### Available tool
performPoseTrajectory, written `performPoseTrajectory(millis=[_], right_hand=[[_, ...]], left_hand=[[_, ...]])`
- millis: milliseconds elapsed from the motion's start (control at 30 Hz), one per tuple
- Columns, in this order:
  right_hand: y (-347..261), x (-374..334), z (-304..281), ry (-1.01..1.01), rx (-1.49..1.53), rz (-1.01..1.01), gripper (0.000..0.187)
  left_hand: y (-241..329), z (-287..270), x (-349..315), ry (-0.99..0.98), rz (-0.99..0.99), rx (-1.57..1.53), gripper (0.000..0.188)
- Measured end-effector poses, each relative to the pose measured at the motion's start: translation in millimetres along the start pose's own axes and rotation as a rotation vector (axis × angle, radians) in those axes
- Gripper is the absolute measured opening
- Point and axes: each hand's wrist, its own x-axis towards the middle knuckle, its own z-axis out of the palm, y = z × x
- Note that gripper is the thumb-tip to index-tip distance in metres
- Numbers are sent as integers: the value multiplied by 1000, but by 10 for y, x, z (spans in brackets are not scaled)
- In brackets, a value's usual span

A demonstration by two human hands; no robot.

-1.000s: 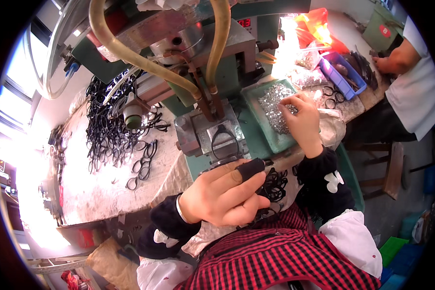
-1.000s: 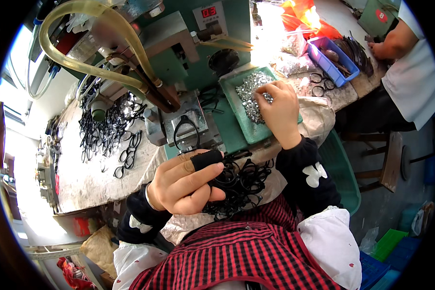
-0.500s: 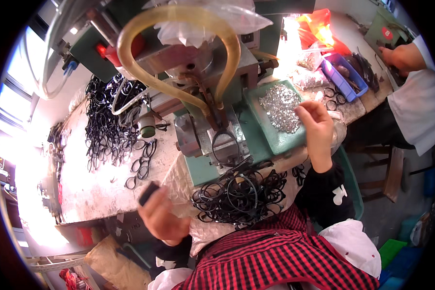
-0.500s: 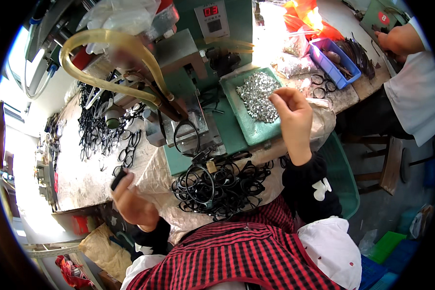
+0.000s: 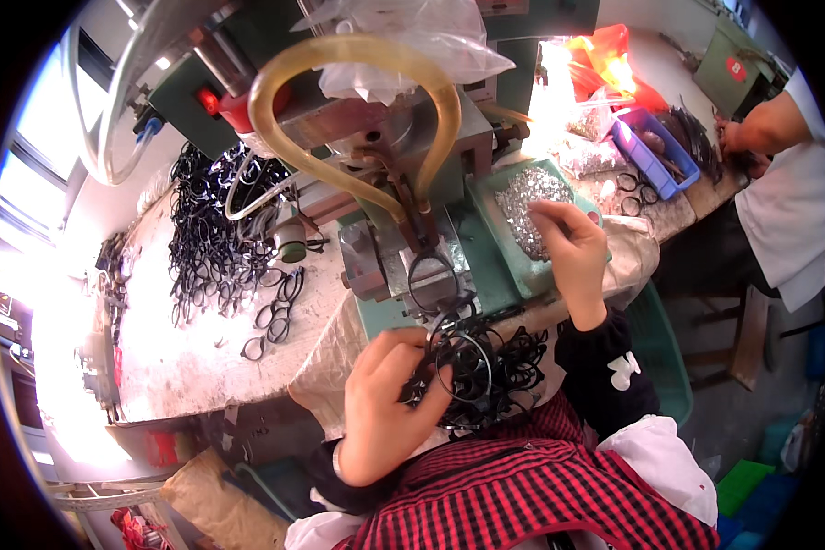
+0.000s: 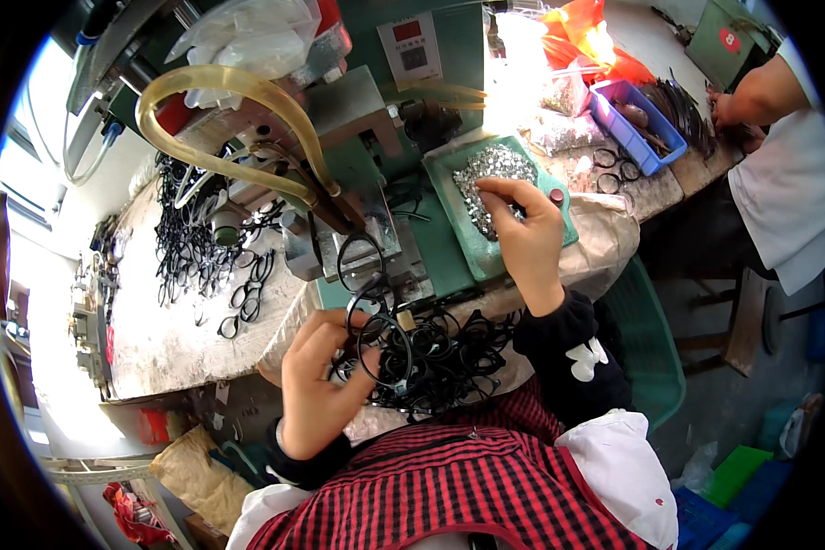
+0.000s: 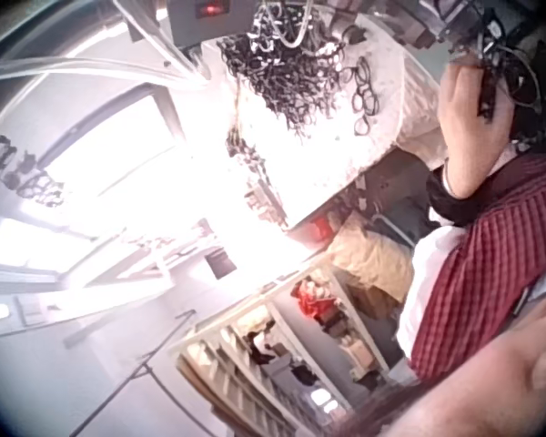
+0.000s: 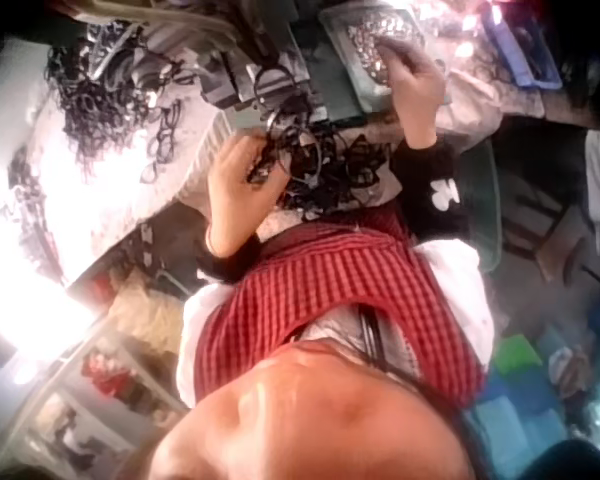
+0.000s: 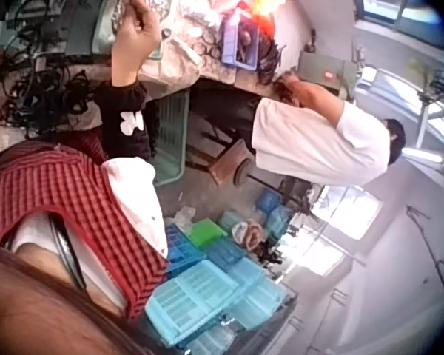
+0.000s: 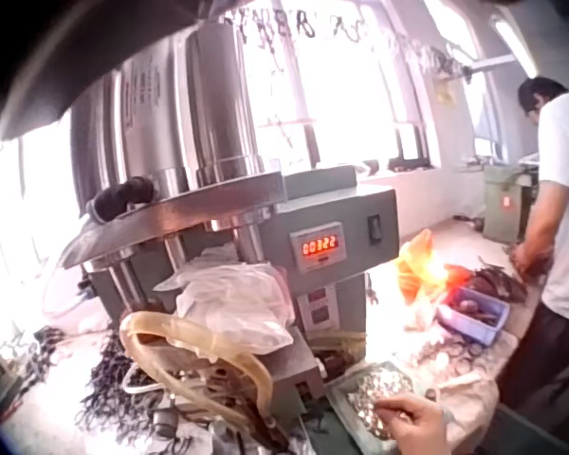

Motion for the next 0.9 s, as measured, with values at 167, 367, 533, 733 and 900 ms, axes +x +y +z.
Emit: performPoseTrajectory(millis=[167, 367, 533, 733, 900], right_hand=[[-102, -287, -220, 15, -108, -44, 12], [-798, -80, 261, -321, 31, -226, 27], [-816, -49, 603, -311, 208, -40, 46], [-885, -127, 687, -337, 319, 59, 51], [-1116, -227, 659, -362, 418, 215, 58]], left_hand=[[-259, -107, 93, -632, -677, -1037, 39], [-517, 48, 66, -601, -423, -1056, 83], [-386, 90, 115, -327, -866, -1100, 78], [-716, 162, -3, -438, -759, -1359, 68], [-326, -38, -158, -29, -249, -1098, 36]])
